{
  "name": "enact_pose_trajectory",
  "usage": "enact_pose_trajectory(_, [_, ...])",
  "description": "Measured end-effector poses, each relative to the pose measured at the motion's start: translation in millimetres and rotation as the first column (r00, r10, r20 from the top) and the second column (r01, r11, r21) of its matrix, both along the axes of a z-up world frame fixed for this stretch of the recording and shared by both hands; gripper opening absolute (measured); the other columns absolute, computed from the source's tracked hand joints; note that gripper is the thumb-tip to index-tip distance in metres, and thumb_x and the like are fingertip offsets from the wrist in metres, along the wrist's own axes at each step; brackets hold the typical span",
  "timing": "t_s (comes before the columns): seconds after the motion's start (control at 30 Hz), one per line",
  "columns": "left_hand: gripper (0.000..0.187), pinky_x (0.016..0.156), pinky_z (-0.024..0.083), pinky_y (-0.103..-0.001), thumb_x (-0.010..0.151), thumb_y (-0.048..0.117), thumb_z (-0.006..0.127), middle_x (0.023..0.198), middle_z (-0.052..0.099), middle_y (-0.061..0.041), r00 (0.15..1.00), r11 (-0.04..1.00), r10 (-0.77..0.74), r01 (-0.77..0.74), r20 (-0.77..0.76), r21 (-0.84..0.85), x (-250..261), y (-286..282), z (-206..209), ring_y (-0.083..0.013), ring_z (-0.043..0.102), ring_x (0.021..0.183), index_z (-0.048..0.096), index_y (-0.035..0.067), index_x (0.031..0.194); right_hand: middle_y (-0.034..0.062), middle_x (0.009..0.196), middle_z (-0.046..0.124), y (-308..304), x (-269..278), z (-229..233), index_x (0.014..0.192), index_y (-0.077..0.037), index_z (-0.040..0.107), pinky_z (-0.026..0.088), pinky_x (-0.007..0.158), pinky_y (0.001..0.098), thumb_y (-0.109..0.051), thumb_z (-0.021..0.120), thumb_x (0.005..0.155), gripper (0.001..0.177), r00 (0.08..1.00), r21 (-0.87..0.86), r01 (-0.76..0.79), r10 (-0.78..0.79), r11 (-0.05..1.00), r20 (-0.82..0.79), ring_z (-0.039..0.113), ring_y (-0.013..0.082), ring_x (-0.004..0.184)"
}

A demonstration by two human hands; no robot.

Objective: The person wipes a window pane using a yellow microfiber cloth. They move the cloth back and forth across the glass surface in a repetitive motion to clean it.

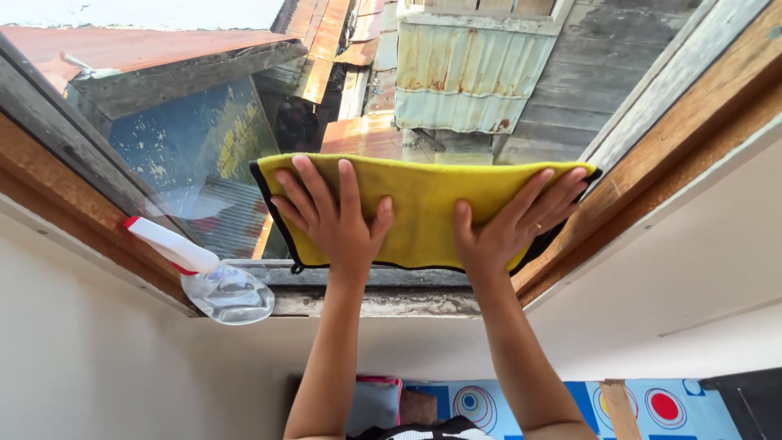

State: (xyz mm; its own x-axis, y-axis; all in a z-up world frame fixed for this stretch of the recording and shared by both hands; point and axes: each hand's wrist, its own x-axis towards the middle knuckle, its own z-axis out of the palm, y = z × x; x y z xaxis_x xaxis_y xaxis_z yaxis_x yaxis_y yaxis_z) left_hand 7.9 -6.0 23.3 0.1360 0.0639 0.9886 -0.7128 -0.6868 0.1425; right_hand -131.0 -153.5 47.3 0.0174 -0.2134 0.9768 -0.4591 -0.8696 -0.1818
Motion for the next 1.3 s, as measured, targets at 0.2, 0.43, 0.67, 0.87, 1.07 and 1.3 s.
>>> enact_pose_trajectory(0.2, [0.071, 0.134, 0.009, -0.069, 0.108, 0.067, 0.041, 0.171, 0.018, -0.019, 0.974, 0.996, -0.073, 0.082, -0.216, 0.032, -13.8, 14.1, 34.5, -0.0478, 0.013, 0.162, 0.031, 0.025, 0.164, 0.0024, 0.181, -0.009, 16.5, 0.1, 38.9, 0.173, -0.025, -0.001, -0.002, 0.145, 0.0620, -0.079, 0.041, 0.102, 0.099, 0.996, 0.219, -0.085, 0.087, 0.972, 0.003, -0.004, 0.0280, 0.173])
enact_pose_trajectory(0.43, [0.072, 0.140, 0.008, -0.065, 0.106, 0.071, 0.037, 0.174, 0.016, -0.014, 0.967, 0.997, -0.039, 0.053, -0.253, 0.050, -5.3, 26.5, 75.7, -0.0415, 0.011, 0.166, 0.030, 0.030, 0.164, -0.0075, 0.185, -0.010, 33.0, 8.0, 75.8, 0.177, -0.032, 0.001, 0.006, 0.156, 0.0635, -0.086, 0.041, 0.099, 0.102, 0.994, 0.234, -0.107, 0.098, 0.966, 0.049, -0.002, 0.0203, 0.181])
enact_pose_trajectory(0.67, [0.070, 0.131, 0.007, -0.069, 0.107, 0.067, 0.041, 0.169, 0.021, -0.022, 0.972, 0.993, -0.085, 0.101, -0.221, 0.062, -2.1, 29.9, 11.8, -0.0501, 0.014, 0.159, 0.037, 0.023, 0.161, 0.0075, 0.179, -0.004, 35.7, 8.9, 21.1, 0.172, -0.022, 0.004, 0.001, 0.143, 0.0620, -0.078, 0.043, 0.100, 0.099, 0.996, 0.204, -0.085, 0.088, 0.975, -0.002, 0.000, 0.0326, 0.172])
enact_pose_trajectory(0.87, [0.071, 0.134, 0.012, -0.070, 0.105, 0.071, 0.045, 0.169, 0.023, -0.018, 0.973, 0.997, -0.055, 0.067, -0.224, 0.045, 5.2, 33.1, 46.7, -0.0479, 0.018, 0.160, 0.039, 0.027, 0.160, -0.0065, 0.183, -0.008, 37.7, 20.3, 50.1, 0.175, -0.032, 0.000, 0.007, 0.153, 0.0616, -0.084, 0.040, 0.097, 0.101, 0.999, 0.210, -0.034, 0.026, 0.977, 0.040, -0.002, 0.0230, 0.178])
enact_pose_trajectory(1.07, [0.069, 0.138, 0.010, -0.062, 0.103, 0.071, 0.038, 0.168, 0.027, -0.017, 0.976, 0.999, -0.037, 0.041, -0.213, 0.018, 3.5, 38.1, 82.0, -0.0434, 0.020, 0.162, 0.042, 0.029, 0.158, -0.0116, 0.186, -0.011, 51.2, 22.9, 71.3, 0.177, -0.034, 0.001, 0.004, 0.163, 0.0545, -0.087, 0.036, 0.096, 0.103, 0.999, 0.278, -0.026, 0.011, 0.960, 0.052, -0.005, 0.0158, 0.184])
enact_pose_trajectory(1.3, [0.067, 0.136, 0.008, -0.066, 0.108, 0.067, 0.039, 0.170, 0.021, -0.018, 0.975, 0.997, -0.071, 0.076, -0.210, 0.014, 2.2, 32.9, 24.4, -0.0461, 0.015, 0.162, 0.035, 0.026, 0.161, -0.0036, 0.181, -0.007, 39.4, 16.1, 28.9, 0.173, -0.029, 0.003, 0.007, 0.151, 0.0587, -0.082, 0.038, 0.098, 0.098, 0.999, 0.189, -0.050, 0.051, 0.981, 0.003, -0.002, 0.0239, 0.176])
